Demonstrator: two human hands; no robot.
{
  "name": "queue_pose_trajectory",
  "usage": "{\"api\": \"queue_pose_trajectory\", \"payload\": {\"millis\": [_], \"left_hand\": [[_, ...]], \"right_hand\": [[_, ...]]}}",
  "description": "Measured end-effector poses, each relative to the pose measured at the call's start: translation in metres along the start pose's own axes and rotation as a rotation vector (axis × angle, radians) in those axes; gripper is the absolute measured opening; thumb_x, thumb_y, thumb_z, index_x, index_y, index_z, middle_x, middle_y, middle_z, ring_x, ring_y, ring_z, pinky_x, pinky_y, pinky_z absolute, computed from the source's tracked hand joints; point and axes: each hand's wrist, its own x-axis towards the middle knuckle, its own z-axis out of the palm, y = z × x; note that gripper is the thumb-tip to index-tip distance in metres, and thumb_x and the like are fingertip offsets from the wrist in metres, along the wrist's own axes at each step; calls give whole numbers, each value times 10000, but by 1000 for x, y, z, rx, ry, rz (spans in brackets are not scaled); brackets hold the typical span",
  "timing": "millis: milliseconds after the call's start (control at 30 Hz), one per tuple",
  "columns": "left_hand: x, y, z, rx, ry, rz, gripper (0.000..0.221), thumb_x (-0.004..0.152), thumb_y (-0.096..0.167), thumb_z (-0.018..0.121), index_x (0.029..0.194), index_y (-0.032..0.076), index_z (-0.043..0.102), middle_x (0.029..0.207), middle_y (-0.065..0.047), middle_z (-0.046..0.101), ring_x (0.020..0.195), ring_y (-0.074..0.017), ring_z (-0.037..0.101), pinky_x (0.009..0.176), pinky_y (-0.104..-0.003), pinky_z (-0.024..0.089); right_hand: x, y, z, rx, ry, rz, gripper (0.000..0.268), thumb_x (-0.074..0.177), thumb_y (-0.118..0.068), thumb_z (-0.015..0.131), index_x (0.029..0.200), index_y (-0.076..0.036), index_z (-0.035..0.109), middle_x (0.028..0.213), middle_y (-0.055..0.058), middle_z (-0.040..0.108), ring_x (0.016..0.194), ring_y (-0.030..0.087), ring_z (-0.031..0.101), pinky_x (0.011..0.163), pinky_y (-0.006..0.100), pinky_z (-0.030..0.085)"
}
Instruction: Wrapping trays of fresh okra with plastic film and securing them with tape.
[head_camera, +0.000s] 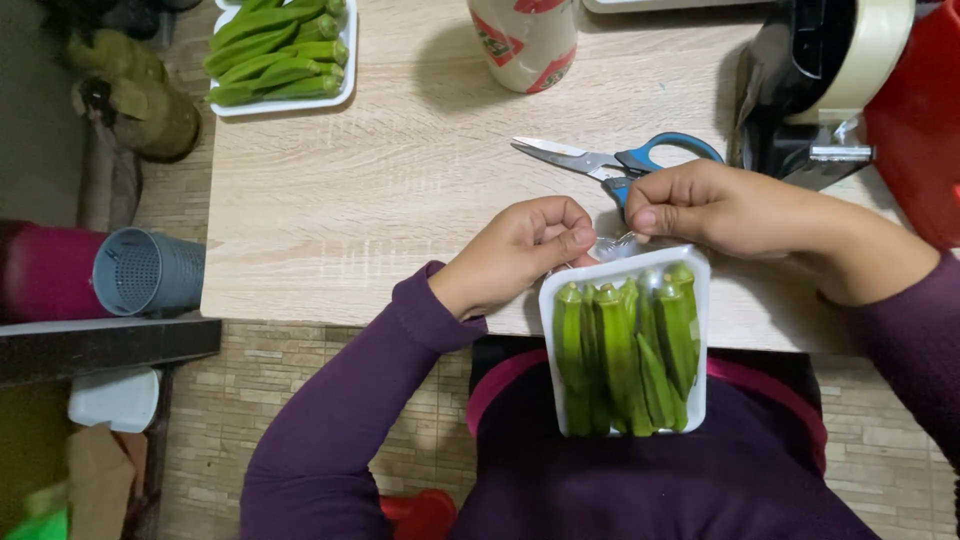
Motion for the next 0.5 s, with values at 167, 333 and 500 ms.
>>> {"api": "queue_pose_trajectory", "payload": {"millis": [167,333,500], "left_hand": [[-6,1,-6,-49,-6,-54,161,971,275,693,980,118,658,866,-15,701,894,-124,731,767,-195,537],[-15,0,-5,-82,-46,-137,196,960,313,697,982,122,654,913,-89,760,753,-82,666,679,-210,534],[-23,-4,4,-36,-67,-29,126,970,263,695,965,146,649,878,64,637,817,-29,583,801,-198,482]], "right_hand": [[-1,-2,24,376,28,221,262,1010,-212,648,798,-73,585,583,20,526,416,97,415,332,258,289],[-8,-1,36,459,-53,327,247,1001,-184,659,827,-12,631,543,54,504,356,79,381,255,239,264],[-23,-9,51,513,49,321,227,981,-207,695,834,-37,656,647,38,562,464,117,459,372,257,304]]}}
